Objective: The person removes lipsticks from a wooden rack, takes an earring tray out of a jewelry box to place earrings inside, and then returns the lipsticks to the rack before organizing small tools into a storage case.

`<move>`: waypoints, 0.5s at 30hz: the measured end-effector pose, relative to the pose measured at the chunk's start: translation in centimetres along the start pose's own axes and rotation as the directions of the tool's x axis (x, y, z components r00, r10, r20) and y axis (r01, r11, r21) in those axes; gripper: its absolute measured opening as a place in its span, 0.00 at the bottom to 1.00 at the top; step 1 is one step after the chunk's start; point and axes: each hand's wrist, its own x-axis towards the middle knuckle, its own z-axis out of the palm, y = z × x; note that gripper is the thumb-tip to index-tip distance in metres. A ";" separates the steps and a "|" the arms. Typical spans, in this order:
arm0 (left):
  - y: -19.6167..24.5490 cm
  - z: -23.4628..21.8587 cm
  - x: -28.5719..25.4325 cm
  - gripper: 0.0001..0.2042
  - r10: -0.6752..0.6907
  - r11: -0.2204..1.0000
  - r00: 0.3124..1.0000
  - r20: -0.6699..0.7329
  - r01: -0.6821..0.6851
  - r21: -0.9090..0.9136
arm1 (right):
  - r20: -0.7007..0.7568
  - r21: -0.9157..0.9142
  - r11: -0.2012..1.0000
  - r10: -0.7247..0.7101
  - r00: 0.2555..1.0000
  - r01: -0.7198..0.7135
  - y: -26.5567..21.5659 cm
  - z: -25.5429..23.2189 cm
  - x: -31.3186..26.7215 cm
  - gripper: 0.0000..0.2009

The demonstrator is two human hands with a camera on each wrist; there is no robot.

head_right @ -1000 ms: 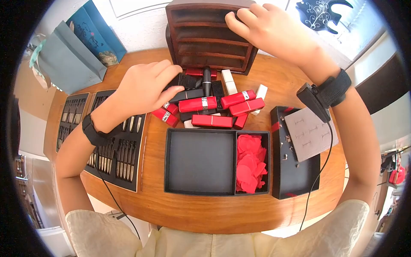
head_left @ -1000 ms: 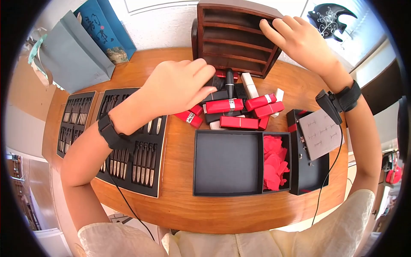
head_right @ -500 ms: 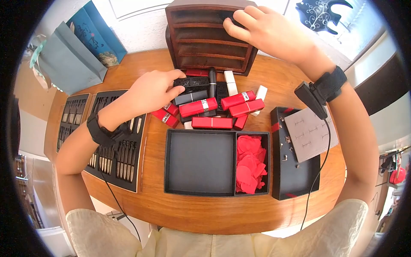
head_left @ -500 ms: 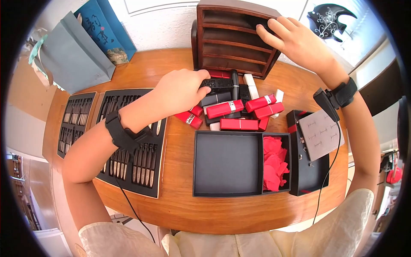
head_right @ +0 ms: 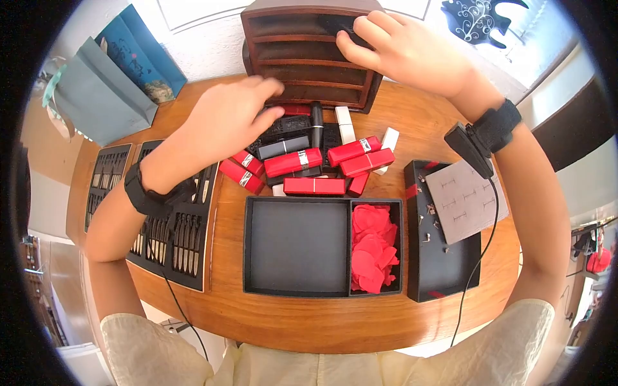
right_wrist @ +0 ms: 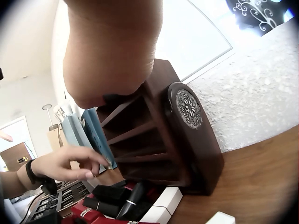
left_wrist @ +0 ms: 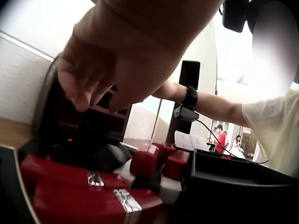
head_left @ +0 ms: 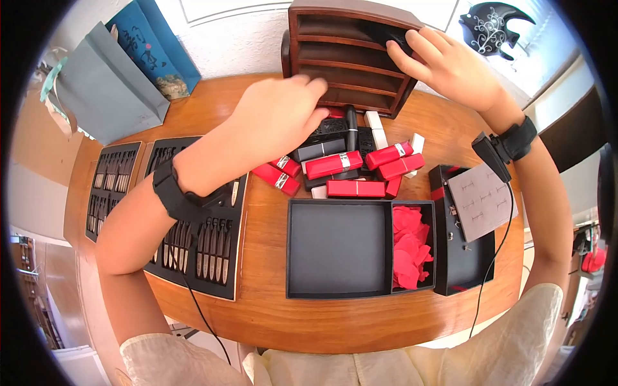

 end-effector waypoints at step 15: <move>2.2 -0.2 8.8 0.13 0.294 0.949 0.787 -0.543 -0.171 0.266 | -0.152 0.324 0.926 0.255 0.955 -0.196 -1.7 1.5 -0.3 0.22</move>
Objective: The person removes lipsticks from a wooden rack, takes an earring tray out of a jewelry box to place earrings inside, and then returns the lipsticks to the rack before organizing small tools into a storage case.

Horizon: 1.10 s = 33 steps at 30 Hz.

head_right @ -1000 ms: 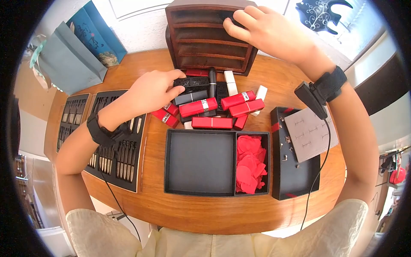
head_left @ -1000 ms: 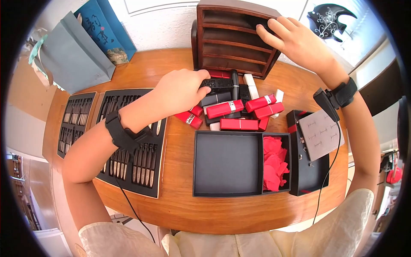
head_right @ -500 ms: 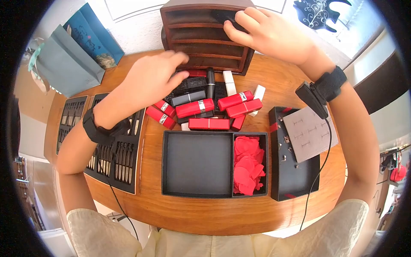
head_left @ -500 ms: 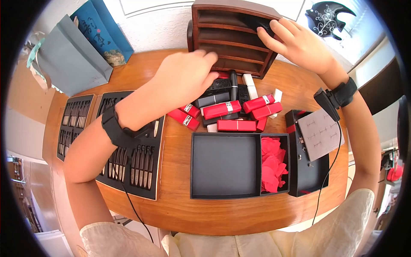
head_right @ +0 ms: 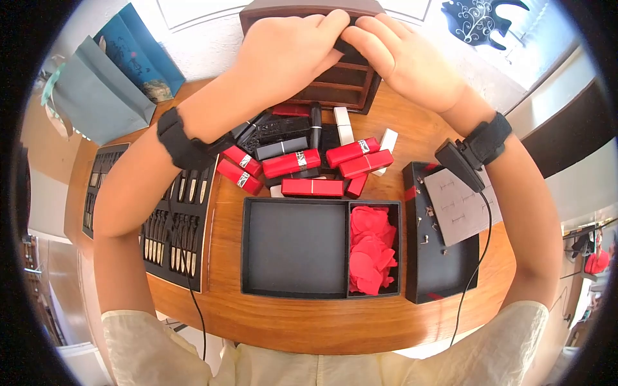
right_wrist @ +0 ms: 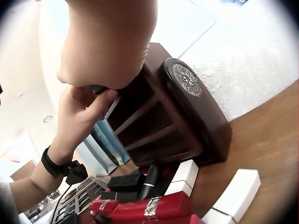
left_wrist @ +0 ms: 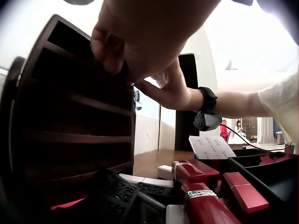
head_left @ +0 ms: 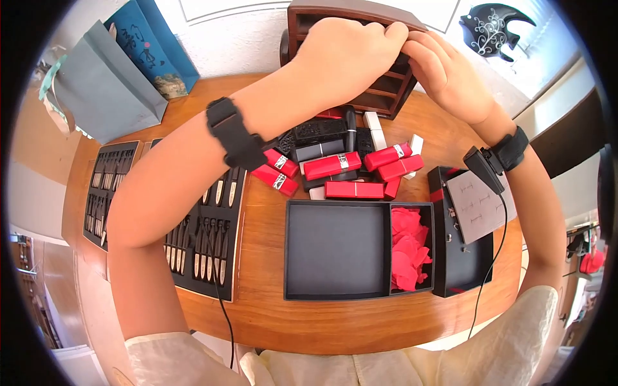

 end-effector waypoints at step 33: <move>-0.6 -9.7 -9.7 0.12 -0.250 0.514 0.472 0.846 0.805 -0.297 | 0.124 -0.179 0.977 0.140 0.982 -0.117 -2.4 -2.2 0.5 0.21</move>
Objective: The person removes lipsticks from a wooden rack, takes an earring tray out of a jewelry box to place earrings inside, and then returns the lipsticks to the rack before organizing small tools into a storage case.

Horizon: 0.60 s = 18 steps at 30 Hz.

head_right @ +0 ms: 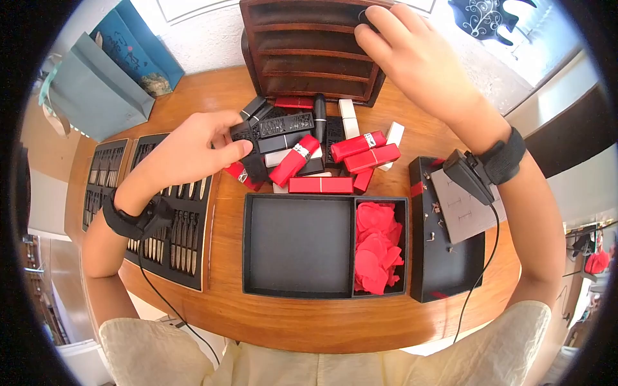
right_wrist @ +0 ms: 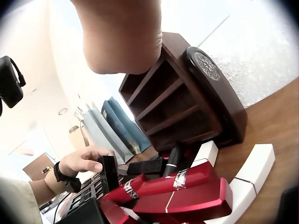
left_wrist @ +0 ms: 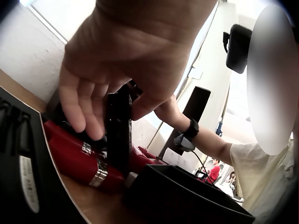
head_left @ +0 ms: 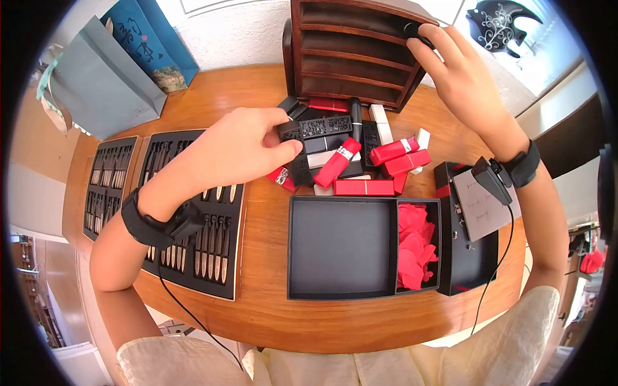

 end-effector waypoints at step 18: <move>-1.7 -2.5 -0.4 0.26 -0.126 0.898 0.977 0.171 0.039 0.438 | 0.456 0.795 0.282 0.306 0.836 -0.537 -6.7 -3.2 0.8 0.05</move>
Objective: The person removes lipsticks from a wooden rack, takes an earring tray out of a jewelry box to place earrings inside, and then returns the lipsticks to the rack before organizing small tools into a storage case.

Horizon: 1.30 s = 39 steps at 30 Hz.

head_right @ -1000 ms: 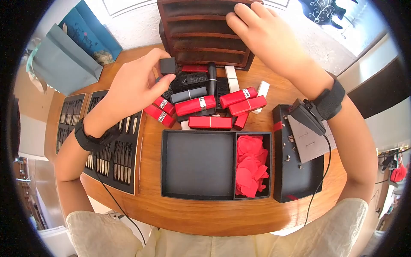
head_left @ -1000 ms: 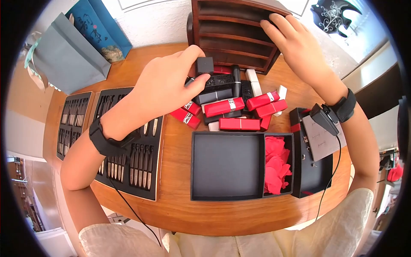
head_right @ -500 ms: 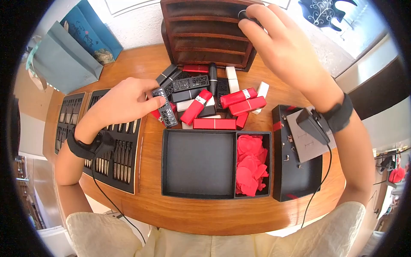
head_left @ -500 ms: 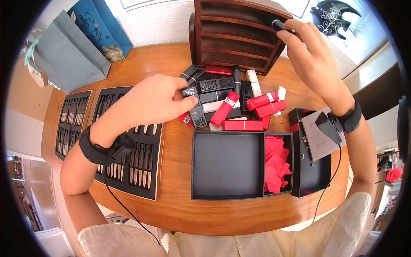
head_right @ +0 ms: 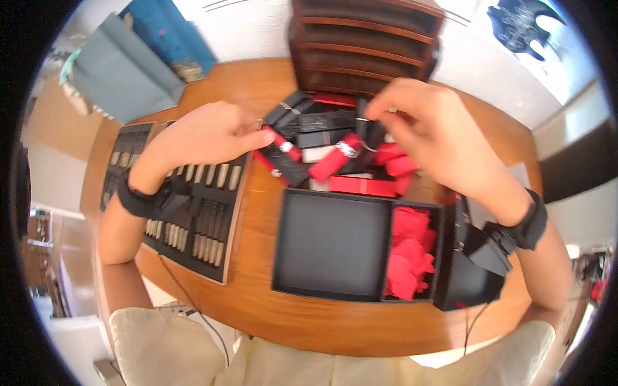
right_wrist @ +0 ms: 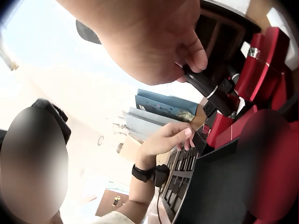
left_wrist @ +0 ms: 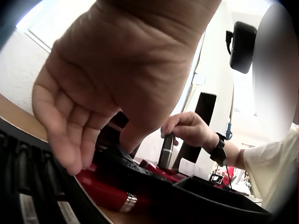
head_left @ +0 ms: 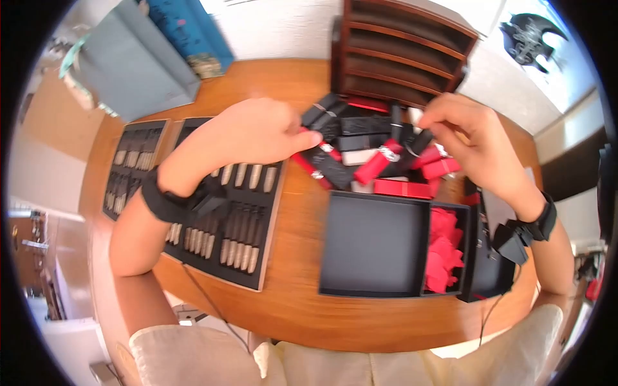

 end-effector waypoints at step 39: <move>-9.5 5.1 -3.6 0.12 0.141 0.987 0.926 -0.350 -0.158 -0.021 | 0.611 -0.243 0.753 -0.371 0.700 0.611 -5.3 14.1 12.2 0.17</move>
